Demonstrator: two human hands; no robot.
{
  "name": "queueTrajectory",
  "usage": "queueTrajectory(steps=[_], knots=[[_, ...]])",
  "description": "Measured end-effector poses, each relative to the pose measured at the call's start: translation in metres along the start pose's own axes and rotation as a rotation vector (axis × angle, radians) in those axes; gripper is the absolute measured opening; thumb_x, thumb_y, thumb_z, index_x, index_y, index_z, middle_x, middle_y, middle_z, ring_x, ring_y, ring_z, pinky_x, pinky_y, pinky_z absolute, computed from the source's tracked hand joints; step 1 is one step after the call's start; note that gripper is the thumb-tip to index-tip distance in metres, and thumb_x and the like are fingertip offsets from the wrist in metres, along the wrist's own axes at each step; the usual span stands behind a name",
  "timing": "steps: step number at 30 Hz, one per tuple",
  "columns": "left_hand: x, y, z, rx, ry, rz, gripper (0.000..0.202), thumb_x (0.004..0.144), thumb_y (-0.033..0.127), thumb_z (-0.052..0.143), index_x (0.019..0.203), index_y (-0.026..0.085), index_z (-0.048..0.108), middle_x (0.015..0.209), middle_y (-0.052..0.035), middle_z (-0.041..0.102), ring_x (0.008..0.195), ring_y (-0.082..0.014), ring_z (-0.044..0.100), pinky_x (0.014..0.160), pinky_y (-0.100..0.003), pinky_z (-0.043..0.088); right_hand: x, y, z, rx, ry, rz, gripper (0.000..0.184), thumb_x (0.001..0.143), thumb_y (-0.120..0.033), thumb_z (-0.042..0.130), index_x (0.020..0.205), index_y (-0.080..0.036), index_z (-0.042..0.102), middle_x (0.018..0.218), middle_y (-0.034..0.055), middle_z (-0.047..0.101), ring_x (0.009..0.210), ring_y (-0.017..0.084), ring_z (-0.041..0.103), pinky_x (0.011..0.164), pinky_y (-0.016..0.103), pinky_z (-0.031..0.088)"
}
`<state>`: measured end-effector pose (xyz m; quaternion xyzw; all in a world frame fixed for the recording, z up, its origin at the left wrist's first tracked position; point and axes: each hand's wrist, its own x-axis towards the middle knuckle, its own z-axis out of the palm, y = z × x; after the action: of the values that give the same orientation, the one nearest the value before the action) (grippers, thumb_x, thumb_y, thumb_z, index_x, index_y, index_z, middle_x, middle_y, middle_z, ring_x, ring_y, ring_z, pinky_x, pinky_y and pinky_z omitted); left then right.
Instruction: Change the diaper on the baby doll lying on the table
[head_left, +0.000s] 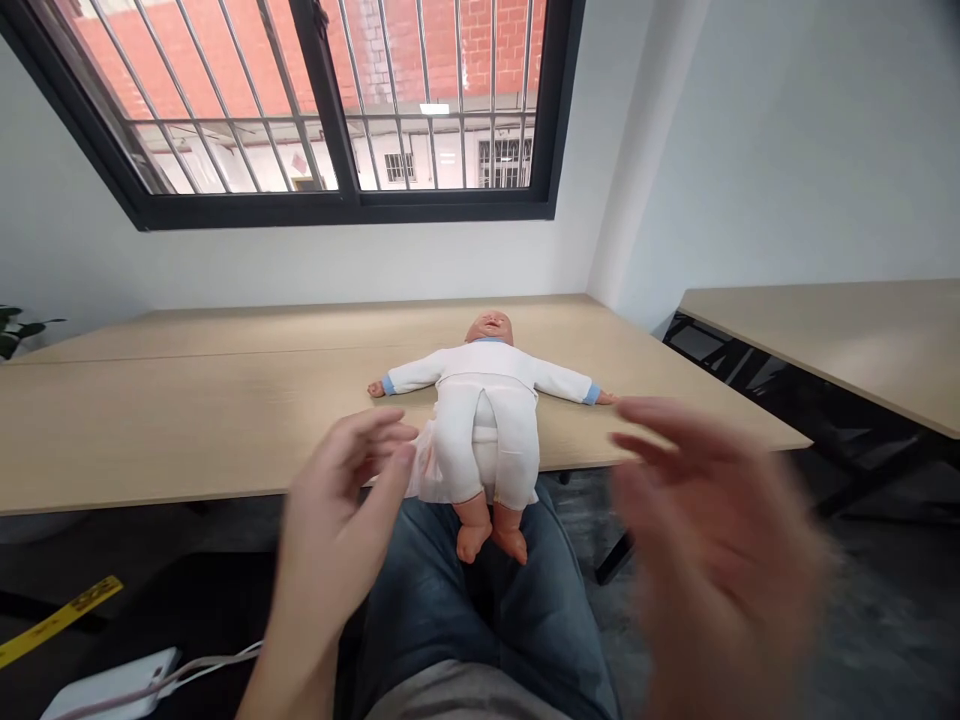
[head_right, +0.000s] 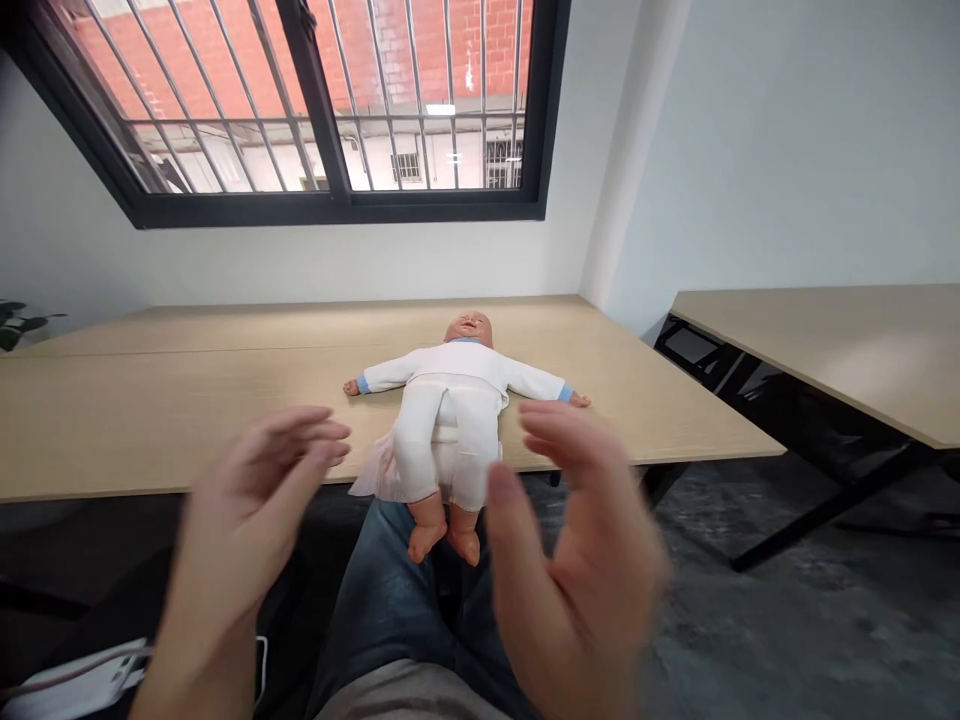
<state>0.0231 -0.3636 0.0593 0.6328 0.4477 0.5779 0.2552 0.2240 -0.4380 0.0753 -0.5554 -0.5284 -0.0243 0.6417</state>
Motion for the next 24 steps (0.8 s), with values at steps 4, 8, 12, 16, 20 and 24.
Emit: queueTrajectory(steps=[4, 8, 12, 16, 20, 24], knots=[[0.047, -0.059, 0.035, -0.016, -0.273, -0.189, 0.042, 0.087, 0.044, 0.065, 0.120, 0.018, 0.060, 0.115, -0.0101, 0.067, 0.098, -0.0238, 0.066, 0.077, -0.034, 0.056, 0.010, 0.045, 0.057, -0.241, -0.259, 0.024, 0.043, 0.088, -0.040, 0.063, 0.124, -0.018, 0.059, 0.136, 0.0176, 0.052, 0.128, 0.034, 0.049, 0.105, 0.054, 0.044], [0.053, -0.097, 0.053, -0.144, -0.442, -0.346, 0.048, 0.087, 0.049, 0.063, 0.123, 0.017, 0.059, 0.114, -0.0114, 0.068, 0.098, -0.0249, 0.066, 0.078, -0.033, 0.053, -0.005, 0.067, 0.104, -0.508, -0.514, 0.152, 0.078, 0.074, -0.047, 0.079, 0.139, -0.015, 0.051, 0.154, 0.0238, 0.028, 0.140, 0.044, 0.032, 0.110, 0.058, 0.036], [0.048, -0.099, 0.062, -0.327, -0.460, -0.476, 0.048, 0.085, 0.050, 0.066, 0.120, 0.017, 0.058, 0.104, -0.0080, 0.069, 0.089, -0.0212, 0.065, 0.072, -0.028, 0.051, -0.017, 0.062, 0.120, -0.647, -0.590, 0.242, 0.098, 0.064, -0.048, 0.085, 0.147, -0.014, 0.044, 0.160, 0.0266, 0.009, 0.144, 0.052, 0.020, 0.110, 0.062, 0.030], [0.050, -0.094, 0.063, -0.439, -0.506, -0.512, 0.039, 0.085, 0.048, 0.066, 0.109, 0.017, 0.064, 0.106, -0.0073, 0.068, 0.092, -0.0194, 0.065, 0.079, -0.028, 0.054, -0.015, 0.065, 0.122, -0.645, -0.538, 0.241, 0.076, 0.071, -0.035, 0.075, 0.139, -0.011, 0.050, 0.158, 0.0282, 0.013, 0.139, 0.050, 0.030, 0.108, 0.059, 0.033], [0.063, -0.108, 0.057, -0.249, -0.508, -0.290, 0.031, 0.089, 0.040, 0.057, 0.105, 0.015, 0.068, 0.105, -0.0093, 0.071, 0.093, -0.0222, 0.067, 0.088, -0.037, 0.054, 0.004, 0.076, 0.110, -0.447, -0.502, 0.240, 0.049, 0.074, -0.030, 0.062, 0.120, -0.012, 0.059, 0.145, 0.0249, 0.037, 0.124, 0.041, 0.047, 0.104, 0.051, 0.040], [0.077, -0.121, 0.056, 0.180, -0.448, 0.104, 0.031, 0.091, 0.024, 0.047, 0.109, 0.018, 0.071, 0.113, -0.0094, 0.071, 0.106, -0.0254, 0.065, 0.097, -0.039, 0.050, 0.031, 0.083, 0.096, -0.211, -0.491, 0.295, 0.041, 0.073, -0.029, 0.056, 0.112, -0.017, 0.062, 0.128, 0.0151, 0.054, 0.118, 0.033, 0.051, 0.103, 0.044, 0.042]])
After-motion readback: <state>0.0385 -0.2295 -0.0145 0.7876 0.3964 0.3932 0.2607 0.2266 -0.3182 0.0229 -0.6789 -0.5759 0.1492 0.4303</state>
